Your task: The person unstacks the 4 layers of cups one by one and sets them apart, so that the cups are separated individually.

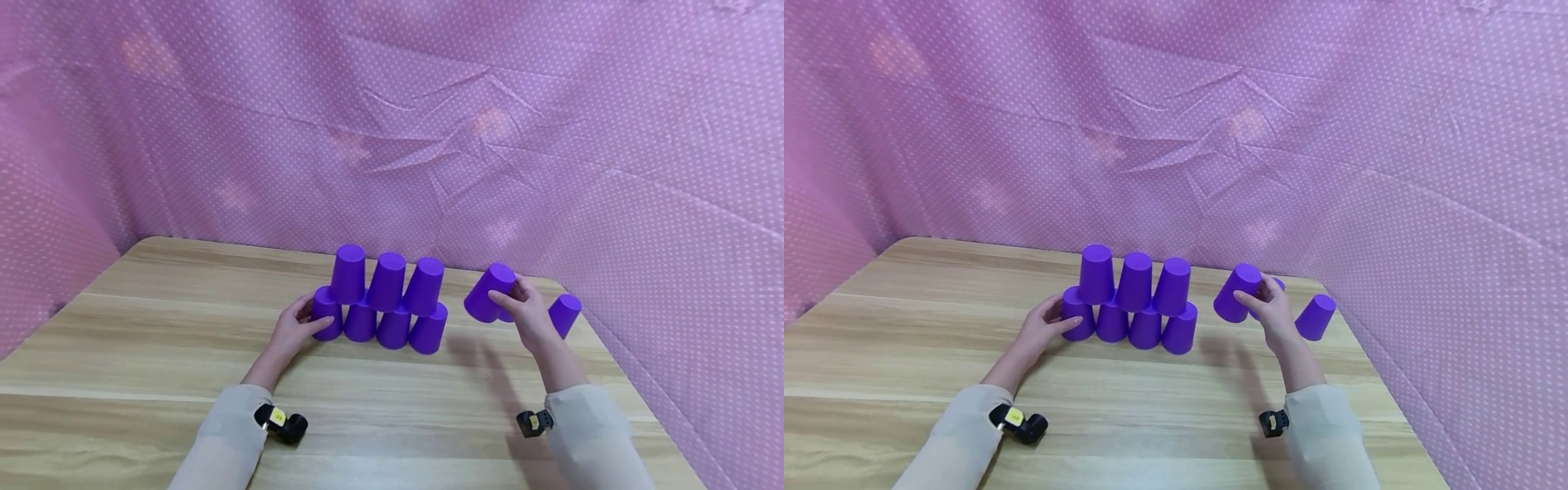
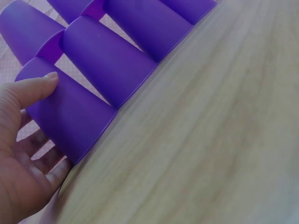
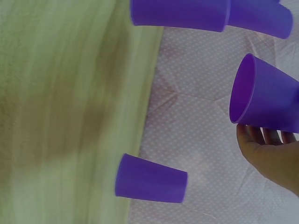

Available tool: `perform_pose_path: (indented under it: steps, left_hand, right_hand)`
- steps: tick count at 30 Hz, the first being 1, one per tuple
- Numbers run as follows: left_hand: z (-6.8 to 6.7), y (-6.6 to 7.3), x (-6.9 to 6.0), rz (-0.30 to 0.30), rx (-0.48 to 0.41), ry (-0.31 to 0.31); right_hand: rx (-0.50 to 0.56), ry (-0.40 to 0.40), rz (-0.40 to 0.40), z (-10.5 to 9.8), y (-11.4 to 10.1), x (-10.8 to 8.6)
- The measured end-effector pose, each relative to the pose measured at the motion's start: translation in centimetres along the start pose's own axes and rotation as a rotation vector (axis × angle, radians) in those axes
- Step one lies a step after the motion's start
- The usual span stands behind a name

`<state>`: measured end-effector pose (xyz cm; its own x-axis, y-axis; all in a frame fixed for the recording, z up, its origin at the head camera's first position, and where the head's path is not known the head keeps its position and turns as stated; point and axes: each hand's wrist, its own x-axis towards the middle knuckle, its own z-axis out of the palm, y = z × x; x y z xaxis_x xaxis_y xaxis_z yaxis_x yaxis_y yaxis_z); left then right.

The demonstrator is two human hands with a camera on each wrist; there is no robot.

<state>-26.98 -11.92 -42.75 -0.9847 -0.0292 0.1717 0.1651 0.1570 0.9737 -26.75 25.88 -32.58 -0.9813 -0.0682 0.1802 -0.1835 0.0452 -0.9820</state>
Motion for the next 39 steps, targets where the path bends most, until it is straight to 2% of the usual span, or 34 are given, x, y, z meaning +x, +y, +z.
perform_pose_path:
  steps: [11,16,17,20,23,24,31,39]
  left_hand:
    - [0.1,0.1,0.1,0.006,-0.008,-0.007]
    - [0.0,0.1,0.2,0.006,-0.01,-0.004]
    - [0.0,0.2,0.1,0.007,-0.013,-0.005]
    - [0.0,0.2,0.2,0.008,-0.02,-0.008]
    - [-0.1,0.1,0.2,0.007,-0.014,-0.006]
    - [-0.1,0.1,0.2,0.007,-0.011,-0.005]
    - [-0.1,0.0,0.3,0.009,-0.005,-0.011]
    - [-0.3,0.0,0.3,0.014,-0.013,-0.011]
  right_hand:
    - [-0.072,0.081,0.111,0.6,2.4,2.1]
    - [-0.056,0.105,0.077,1.0,3.3,2.9]
    - [-0.002,0.086,0.043,0.4,4.5,3.7]
    - [0.018,0.104,0.035,0.6,4.8,4.2]
    - [0.027,0.124,0.066,0.9,4.9,4.9]
    - [-0.018,0.152,0.104,1.6,3.9,4.5]
    - [-0.021,0.192,0.215,1.7,4.0,5.8]
    - [-0.034,0.242,0.266,2.0,4.6,7.2]
